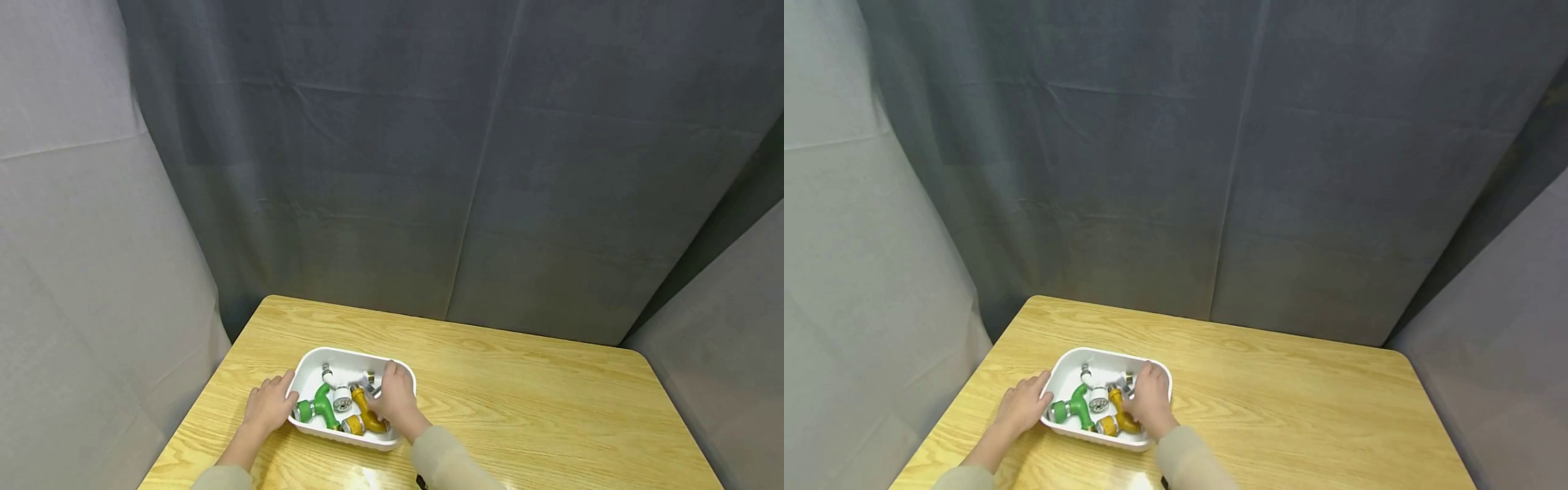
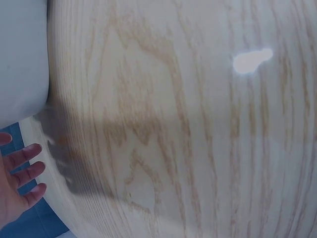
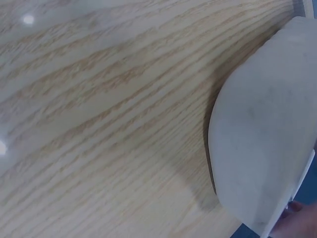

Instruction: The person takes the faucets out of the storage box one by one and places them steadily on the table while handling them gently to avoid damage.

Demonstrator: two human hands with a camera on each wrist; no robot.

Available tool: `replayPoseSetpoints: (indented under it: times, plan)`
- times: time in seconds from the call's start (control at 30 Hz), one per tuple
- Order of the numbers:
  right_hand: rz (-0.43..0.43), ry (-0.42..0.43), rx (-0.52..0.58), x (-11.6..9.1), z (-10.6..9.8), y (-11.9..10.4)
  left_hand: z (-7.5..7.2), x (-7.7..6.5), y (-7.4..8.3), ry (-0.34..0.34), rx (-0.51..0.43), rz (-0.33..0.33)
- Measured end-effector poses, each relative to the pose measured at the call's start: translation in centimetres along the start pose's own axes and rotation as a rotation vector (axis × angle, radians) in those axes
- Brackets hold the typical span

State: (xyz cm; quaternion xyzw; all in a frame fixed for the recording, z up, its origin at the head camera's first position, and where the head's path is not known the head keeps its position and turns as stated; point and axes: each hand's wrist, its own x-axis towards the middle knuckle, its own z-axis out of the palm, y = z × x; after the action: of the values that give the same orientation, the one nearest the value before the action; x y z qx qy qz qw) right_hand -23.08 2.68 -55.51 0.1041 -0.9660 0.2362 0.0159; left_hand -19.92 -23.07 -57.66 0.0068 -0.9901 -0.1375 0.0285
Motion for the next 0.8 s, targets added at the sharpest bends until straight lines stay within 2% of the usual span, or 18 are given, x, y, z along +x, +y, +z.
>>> replayPoseSetpoints:
  times: [0.23,0.67,0.8]
  plan:
    - [-0.058,0.007,0.042,0.2,-1.3,0.3,0.0,0.1,0.1,0.001,-0.004,-0.001]
    - [-0.24,0.118,-0.042,0.8,-3.3,1.3,0.2,0.3,-0.1,-0.017,-0.002,-0.01]
    - [-0.264,0.145,-0.042,1.1,-4.1,1.9,0.3,0.3,-0.1,-0.02,-0.001,-0.013]
